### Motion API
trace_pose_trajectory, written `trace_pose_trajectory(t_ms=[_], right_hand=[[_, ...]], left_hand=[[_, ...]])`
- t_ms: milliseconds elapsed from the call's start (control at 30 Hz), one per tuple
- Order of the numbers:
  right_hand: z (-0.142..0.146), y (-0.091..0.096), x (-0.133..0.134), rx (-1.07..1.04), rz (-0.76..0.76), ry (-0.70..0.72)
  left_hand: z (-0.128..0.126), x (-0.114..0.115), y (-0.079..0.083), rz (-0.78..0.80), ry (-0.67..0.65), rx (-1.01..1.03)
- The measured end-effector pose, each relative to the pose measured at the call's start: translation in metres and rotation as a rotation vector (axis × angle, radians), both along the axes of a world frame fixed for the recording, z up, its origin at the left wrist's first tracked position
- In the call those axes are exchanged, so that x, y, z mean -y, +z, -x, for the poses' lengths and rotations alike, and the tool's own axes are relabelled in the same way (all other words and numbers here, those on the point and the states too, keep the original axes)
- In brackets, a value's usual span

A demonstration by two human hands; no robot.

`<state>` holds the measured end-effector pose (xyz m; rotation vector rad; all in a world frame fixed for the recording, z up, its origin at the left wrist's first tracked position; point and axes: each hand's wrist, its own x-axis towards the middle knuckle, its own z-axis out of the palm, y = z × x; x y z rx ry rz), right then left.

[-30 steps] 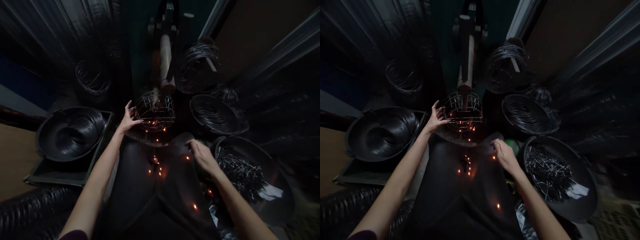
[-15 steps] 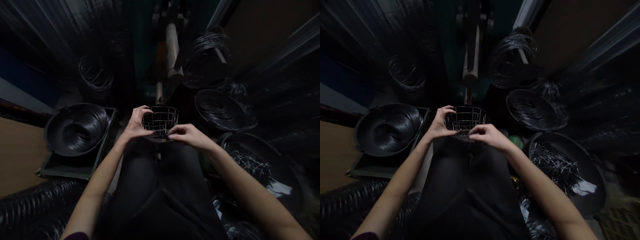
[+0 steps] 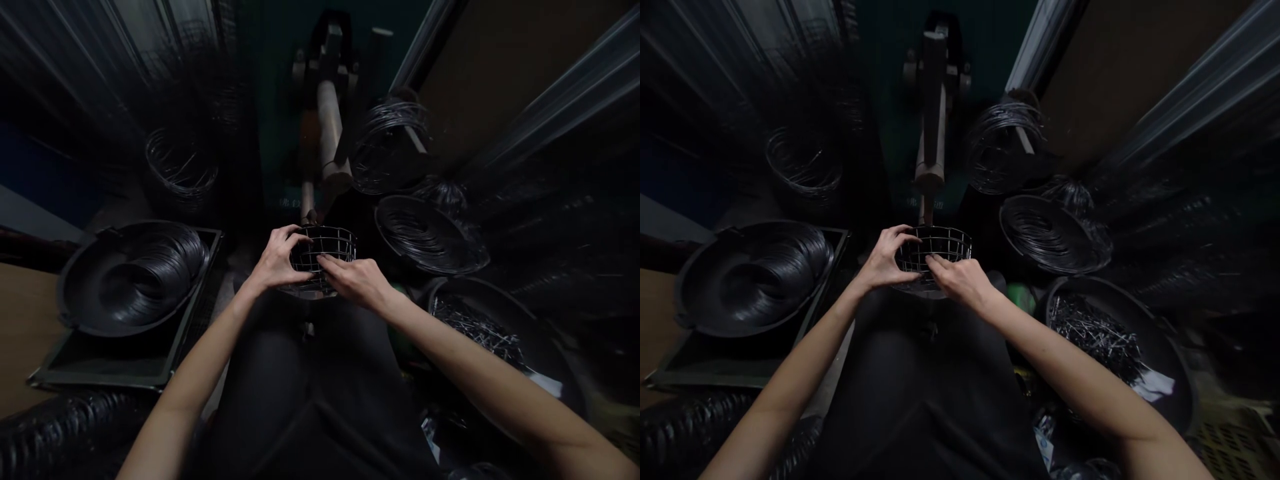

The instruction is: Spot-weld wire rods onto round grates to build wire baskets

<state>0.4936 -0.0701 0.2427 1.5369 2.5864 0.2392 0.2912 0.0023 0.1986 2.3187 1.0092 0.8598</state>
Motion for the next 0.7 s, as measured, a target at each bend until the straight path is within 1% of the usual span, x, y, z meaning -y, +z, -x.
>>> trace_pose_trajectory(t_ms=[200, 367, 500, 600, 700], right_hand=[[-0.006, -0.012, 0.003, -0.012, -0.182, 0.111], [-0.011, -0.019, 0.001, -0.054, -0.277, 0.170], [-0.012, -0.019, 0.005, -0.079, -0.360, 0.215], [-0.011, -0.015, 0.007, -0.091, -0.357, 0.223], [-0.009, -0.009, 0.000, -0.074, -0.282, 0.168]], left_hand=[[0.001, 0.008, -0.003, 0.025, 0.057, 0.032], [0.002, 0.005, -0.003, 0.033, 0.021, 0.028], [0.003, 0.011, -0.002, 0.009, 0.031, 0.042], [0.003, 0.013, 0.002, 0.014, 0.043, 0.047], [0.002, 0.005, 0.006, 0.067, 0.042, 0.034]])
